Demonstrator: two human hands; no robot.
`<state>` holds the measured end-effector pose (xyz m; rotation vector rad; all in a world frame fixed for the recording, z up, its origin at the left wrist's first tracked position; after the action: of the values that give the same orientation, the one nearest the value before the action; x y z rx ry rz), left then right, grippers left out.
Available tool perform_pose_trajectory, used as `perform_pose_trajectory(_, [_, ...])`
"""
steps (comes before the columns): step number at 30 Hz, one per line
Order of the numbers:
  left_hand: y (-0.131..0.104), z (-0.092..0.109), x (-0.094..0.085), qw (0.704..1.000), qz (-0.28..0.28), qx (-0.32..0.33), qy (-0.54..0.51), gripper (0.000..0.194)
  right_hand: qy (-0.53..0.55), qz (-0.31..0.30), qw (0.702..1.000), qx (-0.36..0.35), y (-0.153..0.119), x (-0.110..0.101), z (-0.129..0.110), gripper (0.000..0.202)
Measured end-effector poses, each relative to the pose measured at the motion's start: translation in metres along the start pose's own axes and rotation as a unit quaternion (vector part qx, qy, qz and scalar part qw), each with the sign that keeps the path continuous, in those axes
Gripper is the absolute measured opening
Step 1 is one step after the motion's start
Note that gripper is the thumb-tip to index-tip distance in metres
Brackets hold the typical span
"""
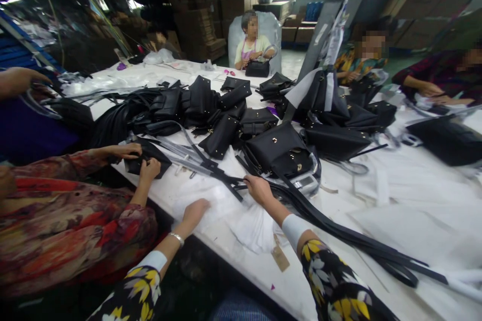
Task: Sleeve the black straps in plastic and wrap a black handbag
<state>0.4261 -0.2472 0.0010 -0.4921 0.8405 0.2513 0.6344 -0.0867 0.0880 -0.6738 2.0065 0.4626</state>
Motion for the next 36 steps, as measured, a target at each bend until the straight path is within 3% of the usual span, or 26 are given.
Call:
perform_pose_trajectory(6, [0.008,0.020,-0.045,0.993,0.024,-0.016,-0.118,0.018,0.060,0.099,0.992,-0.045,-0.046,-0.072,-0.057,0.033])
perform_pose_trajectory(9, [-0.002,0.040,-0.060,0.975,0.020,-0.023,-0.219,0.028,0.144,0.145,0.979,0.000,-0.081,-0.101,-0.073,0.033])
perform_pose_trajectory(11, [-0.020,0.059,-0.060,0.957,0.006,-0.019,-0.288,0.036,0.222,0.122,0.966,0.054,-0.104,-0.097,-0.075,0.030])
perform_pose_trajectory(14, [-0.056,0.092,-0.045,0.924,-0.023,-0.012,-0.382,0.049,0.291,0.043,0.949,0.110,-0.137,-0.068,-0.078,0.027])
perform_pose_trajectory(19, [-0.106,0.136,-0.013,0.784,-0.059,-0.058,-0.615,0.045,0.347,-0.005,0.926,0.148,-0.176,-0.037,-0.087,0.045])
perform_pose_trajectory(22, [-0.124,0.145,-0.010,0.753,-0.034,-0.064,-0.653,0.040,0.400,-0.010,0.901,0.170,-0.186,-0.029,-0.086,0.025])
perform_pose_trajectory(25, [-0.146,0.149,-0.006,0.758,-0.054,-0.038,-0.649,0.047,0.447,0.007,0.871,0.205,-0.191,-0.021,-0.073,0.029])
perform_pose_trajectory(30, [-0.192,0.156,0.023,0.827,-0.174,0.004,-0.535,0.046,0.452,0.022,0.859,0.239,-0.192,-0.015,-0.058,0.036])
perform_pose_trajectory(33, [-0.201,0.151,0.033,0.838,-0.171,-0.017,-0.517,0.045,0.451,0.013,0.860,0.238,-0.192,-0.016,-0.059,0.042])
perform_pose_trajectory(36, [-0.198,0.138,0.036,0.829,-0.139,-0.074,-0.536,0.037,0.453,0.006,0.863,0.225,-0.193,-0.023,-0.061,0.054])
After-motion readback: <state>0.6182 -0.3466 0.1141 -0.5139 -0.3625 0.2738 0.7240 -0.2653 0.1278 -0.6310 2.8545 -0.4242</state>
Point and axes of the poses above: each hand's wrist, its own y-axis towards the middle knuckle, its own x-axis out of the palm, z = x × y, the point moved 8 cm from there along y, towards the middle knuckle, and after that the axes turned 2 degrees about z, right-handed, at the moved point
